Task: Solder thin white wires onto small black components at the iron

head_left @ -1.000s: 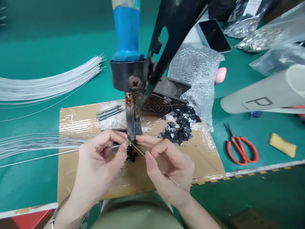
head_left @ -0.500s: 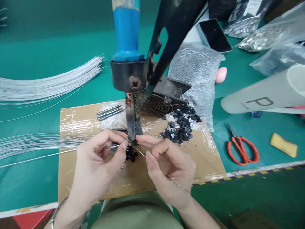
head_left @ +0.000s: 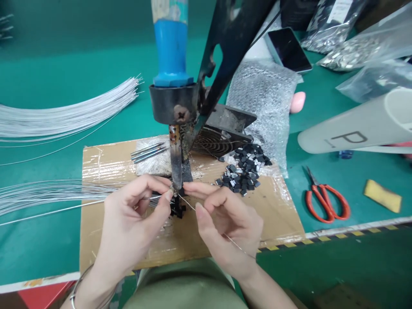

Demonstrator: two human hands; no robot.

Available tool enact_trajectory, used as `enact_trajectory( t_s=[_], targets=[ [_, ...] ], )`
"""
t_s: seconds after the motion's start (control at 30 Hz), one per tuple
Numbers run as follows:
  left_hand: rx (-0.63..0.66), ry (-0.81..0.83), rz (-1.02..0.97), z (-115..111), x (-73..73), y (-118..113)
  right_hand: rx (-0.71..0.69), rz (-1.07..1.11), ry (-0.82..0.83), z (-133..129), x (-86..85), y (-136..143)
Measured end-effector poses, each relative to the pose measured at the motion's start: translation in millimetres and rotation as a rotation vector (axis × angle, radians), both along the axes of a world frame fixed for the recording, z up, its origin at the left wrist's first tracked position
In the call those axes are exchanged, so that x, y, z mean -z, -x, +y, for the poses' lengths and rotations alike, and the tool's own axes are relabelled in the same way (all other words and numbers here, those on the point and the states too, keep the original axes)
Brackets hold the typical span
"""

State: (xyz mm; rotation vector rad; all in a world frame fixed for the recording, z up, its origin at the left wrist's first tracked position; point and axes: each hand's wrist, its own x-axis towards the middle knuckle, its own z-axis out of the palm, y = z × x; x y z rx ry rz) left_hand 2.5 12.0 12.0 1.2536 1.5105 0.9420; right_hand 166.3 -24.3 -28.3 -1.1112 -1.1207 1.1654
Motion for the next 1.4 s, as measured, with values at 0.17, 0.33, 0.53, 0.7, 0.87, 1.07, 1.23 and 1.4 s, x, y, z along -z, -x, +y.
enact_trajectory(
  t_s=[0.17, 0.33, 0.53, 0.7, 0.87, 1.07, 1.23, 1.4],
  targets=[
    [-0.004, 0.001, 0.008, 0.5, 1.7, -0.1, 0.018, -0.014, -0.003, 0.1, -0.2, 1.8],
    [0.013, 0.016, 0.026, 0.1, 3.7, 0.3, 0.051, -0.057, -0.004, 0.1, -0.5, 2.9],
    [0.023, 0.0, -0.006, -1.0, 1.7, 1.3, 0.036, -0.034, -0.015, -1.5, -0.5, 2.9],
    [0.022, 0.005, -0.019, -1.4, 0.7, 1.2, 0.034, -0.026, -0.008, -1.9, -0.3, 4.2],
    [-0.012, 0.017, 0.011, -2.2, 1.2, -0.1, 0.026, -0.027, -0.012, -2.2, 0.4, 3.8],
    [0.022, 0.009, 0.009, -1.1, 3.8, 1.2, 0.025, -0.016, -0.014, -2.7, 2.1, 3.6],
    [0.031, 0.004, 0.005, -1.1, 5.2, 2.3, 0.024, -0.017, -0.022, -3.0, 3.0, 3.6],
    [0.034, 0.0, 0.005, -1.3, 4.0, 2.2, 0.026, -0.015, -0.026, -2.9, 2.0, 4.5]
  ],
)
